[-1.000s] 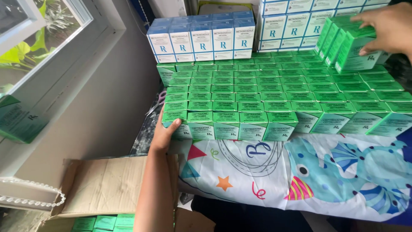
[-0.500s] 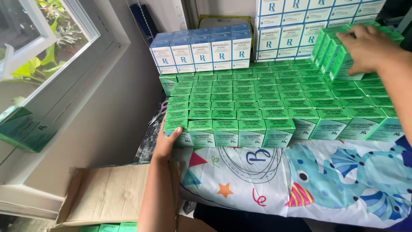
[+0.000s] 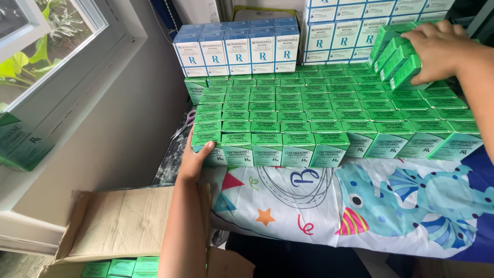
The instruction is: The person arranges small green boxes inside a larger cardboard box, placing them in neat rows. They then pick up boxes from a stack on a table and place them into the cardboard box, continuing to organize the items.
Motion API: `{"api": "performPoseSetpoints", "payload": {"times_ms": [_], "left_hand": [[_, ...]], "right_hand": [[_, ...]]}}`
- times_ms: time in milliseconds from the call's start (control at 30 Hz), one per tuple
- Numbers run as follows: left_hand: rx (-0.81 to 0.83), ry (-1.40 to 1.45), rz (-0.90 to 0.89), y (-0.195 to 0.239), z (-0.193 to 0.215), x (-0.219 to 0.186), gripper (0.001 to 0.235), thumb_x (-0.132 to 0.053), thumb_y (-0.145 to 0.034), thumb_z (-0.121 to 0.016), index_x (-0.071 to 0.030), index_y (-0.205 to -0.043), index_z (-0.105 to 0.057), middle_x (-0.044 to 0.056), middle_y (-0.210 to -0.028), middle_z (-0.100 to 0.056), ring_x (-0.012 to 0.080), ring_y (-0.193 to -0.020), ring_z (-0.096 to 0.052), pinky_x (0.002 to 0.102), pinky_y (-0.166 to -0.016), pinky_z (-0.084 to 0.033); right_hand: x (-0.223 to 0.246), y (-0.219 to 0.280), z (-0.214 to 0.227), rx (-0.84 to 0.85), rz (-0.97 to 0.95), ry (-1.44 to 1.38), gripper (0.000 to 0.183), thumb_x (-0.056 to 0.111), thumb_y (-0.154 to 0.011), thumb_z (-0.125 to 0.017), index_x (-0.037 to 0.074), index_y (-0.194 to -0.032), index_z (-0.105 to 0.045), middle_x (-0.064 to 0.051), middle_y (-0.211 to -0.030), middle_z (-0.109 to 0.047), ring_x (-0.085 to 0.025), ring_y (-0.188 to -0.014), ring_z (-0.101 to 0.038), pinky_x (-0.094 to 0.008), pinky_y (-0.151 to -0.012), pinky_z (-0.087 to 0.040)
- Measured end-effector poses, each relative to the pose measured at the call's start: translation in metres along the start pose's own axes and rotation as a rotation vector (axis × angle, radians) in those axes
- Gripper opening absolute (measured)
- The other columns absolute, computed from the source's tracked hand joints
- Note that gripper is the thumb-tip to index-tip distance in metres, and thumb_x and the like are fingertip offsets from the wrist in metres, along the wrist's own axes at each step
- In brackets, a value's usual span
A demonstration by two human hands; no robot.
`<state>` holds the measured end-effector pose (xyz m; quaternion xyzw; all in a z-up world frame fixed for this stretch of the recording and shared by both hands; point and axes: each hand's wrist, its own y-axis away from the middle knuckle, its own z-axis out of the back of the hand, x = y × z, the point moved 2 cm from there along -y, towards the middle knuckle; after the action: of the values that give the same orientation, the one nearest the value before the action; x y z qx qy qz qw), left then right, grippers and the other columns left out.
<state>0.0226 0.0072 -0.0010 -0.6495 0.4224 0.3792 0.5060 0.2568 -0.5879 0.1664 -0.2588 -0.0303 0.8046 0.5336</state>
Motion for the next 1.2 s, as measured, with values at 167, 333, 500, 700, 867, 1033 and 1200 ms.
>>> {"api": "performPoseSetpoints", "payload": {"times_ms": [167, 333, 500, 700, 867, 1033, 1200], "left_hand": [[0.01, -0.006, -0.006, 0.003, -0.001, -0.001, 0.09, -0.029, -0.083, -0.082, -0.005, -0.157, -0.037, 0.009, -0.143, -0.058, 0.0224, -0.133, -0.052, 0.039, -0.116, -0.037], [0.014, -0.047, -0.025, 0.002, -0.003, -0.005, 0.089, -0.031, -0.083, -0.081, -0.006, -0.157, -0.038, 0.009, -0.144, -0.057, 0.0218, -0.134, -0.051, 0.039, -0.116, -0.036], [0.039, -0.061, -0.048, 0.003, -0.005, -0.01, 0.087, -0.032, -0.085, -0.079, -0.004, -0.156, -0.038, 0.01, -0.145, -0.056, 0.0221, -0.136, -0.05, 0.039, -0.117, -0.035], [0.049, -0.052, -0.05, 0.004, -0.009, -0.013, 0.085, -0.031, -0.086, -0.077, -0.006, -0.157, -0.038, 0.009, -0.145, -0.056, 0.0223, -0.135, -0.051, 0.039, -0.116, -0.037], [0.04, -0.054, -0.041, 0.004, -0.01, -0.013, 0.083, -0.029, -0.086, -0.076, -0.005, -0.157, -0.038, 0.009, -0.145, -0.056, 0.0224, -0.134, -0.052, 0.039, -0.115, -0.038], [0.053, -0.036, -0.061, 0.004, -0.01, -0.013, 0.083, -0.027, -0.087, -0.076, -0.005, -0.157, -0.037, 0.01, -0.146, -0.056, 0.023, -0.136, -0.051, 0.039, -0.116, -0.037], [0.058, -0.043, -0.062, 0.003, -0.011, -0.014, 0.084, -0.027, -0.087, -0.076, -0.005, -0.157, -0.037, 0.01, -0.147, -0.056, 0.023, -0.136, -0.051, 0.039, -0.117, -0.037]], "right_hand": [[-0.005, 0.007, -0.001, -0.203, 0.191, -0.064, 0.124, 0.049, -0.039, -0.092, 0.008, -0.149, -0.051, -0.02, -0.143, -0.057, -0.039, -0.132, -0.054, -0.05, -0.109, -0.043], [0.042, 0.056, 0.097, -0.255, 0.109, -0.151, 0.11, 0.042, -0.047, -0.09, 0.005, -0.144, -0.051, -0.022, -0.131, -0.062, -0.043, -0.12, -0.06, -0.054, -0.097, -0.048], [0.04, 0.103, 0.114, -0.192, 0.217, -0.268, 0.125, 0.04, -0.038, -0.094, 0.004, -0.147, -0.047, -0.023, -0.127, -0.062, -0.042, -0.119, -0.06, -0.051, -0.105, -0.049], [0.101, 0.153, 0.141, 0.481, 0.171, -0.322, 0.136, 0.041, -0.044, -0.105, 0.021, -0.157, -0.033, -0.009, -0.13, -0.058, -0.026, -0.124, -0.06, -0.041, -0.107, -0.051], [0.164, 0.174, 0.141, 0.626, 0.186, -0.252, 0.113, 0.044, -0.056, -0.095, 0.027, -0.151, -0.035, 0.004, -0.137, -0.051, -0.018, -0.136, -0.049, -0.04, -0.115, -0.04], [0.193, 0.17, 0.107, 0.118, 0.25, -0.487, 0.097, 0.047, -0.051, -0.098, 0.023, -0.136, -0.056, -0.002, -0.148, -0.042, -0.03, -0.134, -0.038, -0.047, -0.111, -0.036], [0.198, 0.192, 0.112, 0.179, 0.15, -0.522, 0.093, 0.044, -0.059, -0.095, 0.031, -0.143, -0.057, 0.0, -0.142, -0.046, -0.028, -0.13, -0.043, -0.043, -0.106, -0.043]]}}
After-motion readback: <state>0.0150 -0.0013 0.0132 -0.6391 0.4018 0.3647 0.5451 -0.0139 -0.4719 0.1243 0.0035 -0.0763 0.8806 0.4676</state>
